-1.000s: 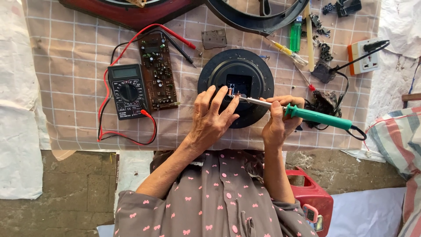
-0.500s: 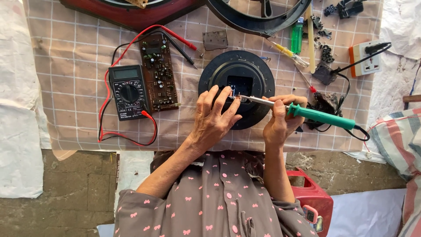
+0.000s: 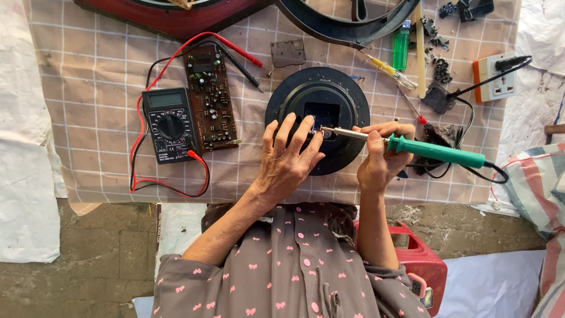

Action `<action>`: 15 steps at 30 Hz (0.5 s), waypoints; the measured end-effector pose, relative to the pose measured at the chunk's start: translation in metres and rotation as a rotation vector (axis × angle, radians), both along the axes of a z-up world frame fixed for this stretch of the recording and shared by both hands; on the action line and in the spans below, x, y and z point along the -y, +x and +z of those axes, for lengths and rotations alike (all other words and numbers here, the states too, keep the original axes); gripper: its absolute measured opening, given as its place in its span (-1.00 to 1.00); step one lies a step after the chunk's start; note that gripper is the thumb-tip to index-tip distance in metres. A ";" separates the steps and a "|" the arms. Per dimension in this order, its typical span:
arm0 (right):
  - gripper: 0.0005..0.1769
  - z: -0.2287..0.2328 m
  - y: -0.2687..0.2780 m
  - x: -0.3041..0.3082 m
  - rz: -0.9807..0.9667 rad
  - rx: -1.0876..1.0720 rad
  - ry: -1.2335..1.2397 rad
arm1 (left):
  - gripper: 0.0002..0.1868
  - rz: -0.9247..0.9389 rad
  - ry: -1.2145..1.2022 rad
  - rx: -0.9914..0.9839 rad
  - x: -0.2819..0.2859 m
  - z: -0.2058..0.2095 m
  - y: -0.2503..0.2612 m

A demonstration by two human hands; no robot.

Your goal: The person works on a disassembled electronic device, using a soldering iron to heat components on a circuit board. They then use a multimeter with probes to test the connections on the board.

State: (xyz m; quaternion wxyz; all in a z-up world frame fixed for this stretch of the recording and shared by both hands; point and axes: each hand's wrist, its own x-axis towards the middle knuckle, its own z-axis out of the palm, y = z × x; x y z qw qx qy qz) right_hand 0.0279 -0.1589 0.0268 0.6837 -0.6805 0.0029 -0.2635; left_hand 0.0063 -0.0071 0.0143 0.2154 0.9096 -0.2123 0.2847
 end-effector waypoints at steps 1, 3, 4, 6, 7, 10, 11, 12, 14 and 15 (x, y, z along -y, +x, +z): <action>-0.71 -0.001 0.001 0.001 0.010 -0.002 0.014 | -0.73 0.000 0.008 0.000 0.000 0.000 0.000; -0.71 -0.003 0.002 0.001 0.021 -0.005 0.028 | -0.74 0.001 0.016 -0.001 -0.001 0.000 0.000; -0.71 -0.002 0.002 0.001 0.020 -0.034 0.043 | -0.75 -0.002 0.020 -0.006 -0.001 0.000 0.000; -0.72 -0.003 0.002 0.001 0.019 -0.063 0.058 | -0.75 -0.005 0.023 -0.012 -0.002 -0.001 -0.001; -0.73 -0.004 0.002 0.002 0.025 -0.080 0.087 | -0.75 -0.002 0.030 -0.008 -0.002 -0.001 -0.001; -0.74 -0.005 0.002 0.002 0.032 -0.108 0.123 | -0.76 0.003 0.039 -0.005 -0.003 -0.002 -0.001; -0.75 -0.005 0.002 0.002 0.031 -0.120 0.130 | -0.76 0.004 0.041 -0.006 -0.003 -0.002 -0.001; -0.75 -0.005 0.002 0.002 0.031 -0.119 0.130 | -0.76 0.004 0.041 -0.005 -0.003 -0.002 -0.001; -0.74 -0.006 0.002 0.003 0.028 -0.116 0.127 | -0.77 0.008 0.044 -0.001 -0.003 -0.002 -0.001; -0.74 -0.008 0.002 0.003 0.029 -0.115 0.127 | -0.77 0.009 0.044 0.001 -0.003 -0.003 -0.002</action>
